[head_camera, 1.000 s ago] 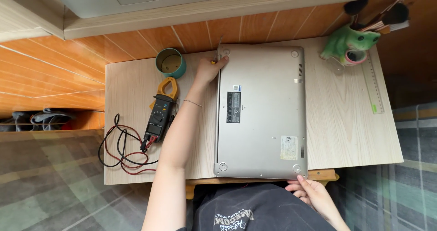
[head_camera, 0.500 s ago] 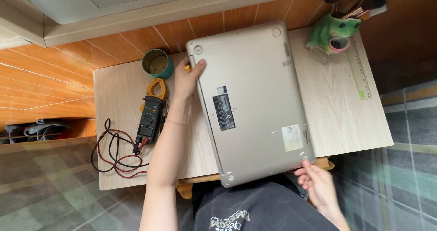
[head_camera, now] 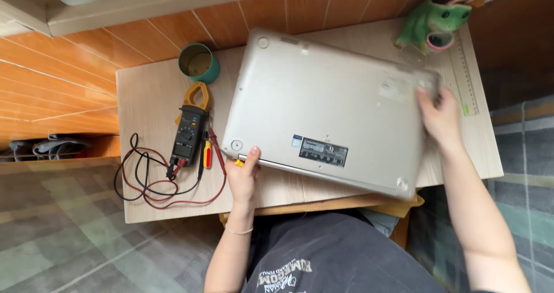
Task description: The recorder uses a screwdriver to remove screws from the bottom cover of a laptop and then removes the cover to reveal internal components.
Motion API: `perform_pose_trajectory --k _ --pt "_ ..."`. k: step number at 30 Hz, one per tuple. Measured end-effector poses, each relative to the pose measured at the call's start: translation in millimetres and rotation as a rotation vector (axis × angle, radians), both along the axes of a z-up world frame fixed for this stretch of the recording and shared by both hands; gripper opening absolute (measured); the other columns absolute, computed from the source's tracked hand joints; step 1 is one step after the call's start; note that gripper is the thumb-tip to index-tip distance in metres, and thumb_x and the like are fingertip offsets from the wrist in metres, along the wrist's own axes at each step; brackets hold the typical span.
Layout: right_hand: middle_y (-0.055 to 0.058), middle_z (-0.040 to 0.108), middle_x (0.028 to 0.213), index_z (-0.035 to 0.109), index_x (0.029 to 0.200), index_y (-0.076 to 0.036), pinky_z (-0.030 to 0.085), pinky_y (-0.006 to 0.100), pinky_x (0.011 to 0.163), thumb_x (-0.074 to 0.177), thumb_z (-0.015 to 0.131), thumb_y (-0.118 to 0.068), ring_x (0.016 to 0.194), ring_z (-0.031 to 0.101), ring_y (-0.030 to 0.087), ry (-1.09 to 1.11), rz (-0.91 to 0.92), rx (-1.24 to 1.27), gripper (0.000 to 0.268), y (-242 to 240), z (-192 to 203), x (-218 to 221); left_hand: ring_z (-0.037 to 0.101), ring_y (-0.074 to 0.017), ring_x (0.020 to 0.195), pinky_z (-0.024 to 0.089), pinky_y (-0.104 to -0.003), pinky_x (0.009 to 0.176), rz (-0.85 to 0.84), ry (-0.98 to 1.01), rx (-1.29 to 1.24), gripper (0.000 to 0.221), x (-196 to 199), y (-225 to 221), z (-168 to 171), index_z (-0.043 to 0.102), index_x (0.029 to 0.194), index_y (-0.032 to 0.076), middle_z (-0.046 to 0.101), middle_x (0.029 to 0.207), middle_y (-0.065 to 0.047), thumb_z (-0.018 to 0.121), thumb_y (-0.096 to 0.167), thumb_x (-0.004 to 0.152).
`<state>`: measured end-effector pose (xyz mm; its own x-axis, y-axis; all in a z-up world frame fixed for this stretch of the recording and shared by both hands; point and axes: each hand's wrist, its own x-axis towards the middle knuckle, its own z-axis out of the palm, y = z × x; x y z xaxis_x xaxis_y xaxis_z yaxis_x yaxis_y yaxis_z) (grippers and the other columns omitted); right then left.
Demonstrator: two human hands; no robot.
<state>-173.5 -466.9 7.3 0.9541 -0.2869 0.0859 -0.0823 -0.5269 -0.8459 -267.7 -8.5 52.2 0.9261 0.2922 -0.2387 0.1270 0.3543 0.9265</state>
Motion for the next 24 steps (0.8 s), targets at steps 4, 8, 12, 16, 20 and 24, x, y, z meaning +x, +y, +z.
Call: perform_pose_trajectory --k 4,8,12,16,20,24 --pt "0.022 0.07 0.097 0.064 0.111 0.008 0.052 0.043 0.078 0.102 0.075 -0.052 0.089 0.067 0.032 -0.052 0.077 -0.207 0.062 13 -21 54 0.043 -0.0036 0.049 0.035 -0.02 0.042 0.05 0.058 -0.041 0.029 -21 -4 -10 0.059 0.104 0.005 0.057 0.071 0.003 0.079 0.018 0.087" --pt "0.031 0.068 0.098 0.065 0.105 0.012 0.052 0.05 0.08 0.1 0.074 -0.059 0.091 0.066 0.044 0.013 0.116 -0.417 0.073 27 -18 92 0.037 -0.0035 0.048 0.03 -0.022 0.041 0.066 0.112 -0.153 0.022 -30 -1 -28 0.056 0.099 0.005 0.053 0.07 0.004 0.075 0.014 0.093" --pt "0.032 0.069 0.098 0.068 0.106 0.012 0.053 0.051 0.084 0.096 0.07 -0.062 0.093 0.068 0.046 0.023 0.202 -0.43 0.075 47 -1 114 0.034 -0.0042 0.049 0.028 -0.022 0.041 0.087 0.13 -0.241 0.021 -24 -1 -24 0.052 0.094 0.005 0.05 0.071 0.003 0.07 0.014 0.098" --pt "0.034 0.068 0.097 0.066 0.108 0.013 0.053 0.051 0.081 0.096 0.069 -0.065 0.09 0.068 0.047 0.017 0.207 -0.461 0.079 56 -9 136 0.033 -0.0047 0.047 0.026 -0.021 0.04 0.106 0.158 -0.281 0.023 -18 -1 -21 0.049 0.092 0.007 0.047 0.07 0.003 0.068 0.017 0.098" --pt "0.034 0.068 0.093 0.068 0.099 0.013 0.053 0.052 0.082 0.096 0.067 -0.066 0.089 0.067 0.048 0.096 0.187 -0.502 0.079 59 -11 160 0.034 -0.0055 0.048 0.027 -0.021 0.04 0.048 0.184 -0.279 0.023 -12 2 -20 0.05 0.092 0.006 0.045 0.068 0.003 0.064 0.022 0.1" --pt "0.034 0.068 0.092 0.068 0.094 0.014 0.053 0.053 0.081 0.098 0.067 -0.066 0.088 0.067 0.047 0.153 0.177 -0.525 0.08 62 -6 168 0.034 -0.0052 0.05 0.029 -0.021 0.042 -0.021 0.232 -0.277 0.023 -5 4 -20 0.053 0.092 0.005 0.043 0.067 0.004 0.062 0.023 0.103"
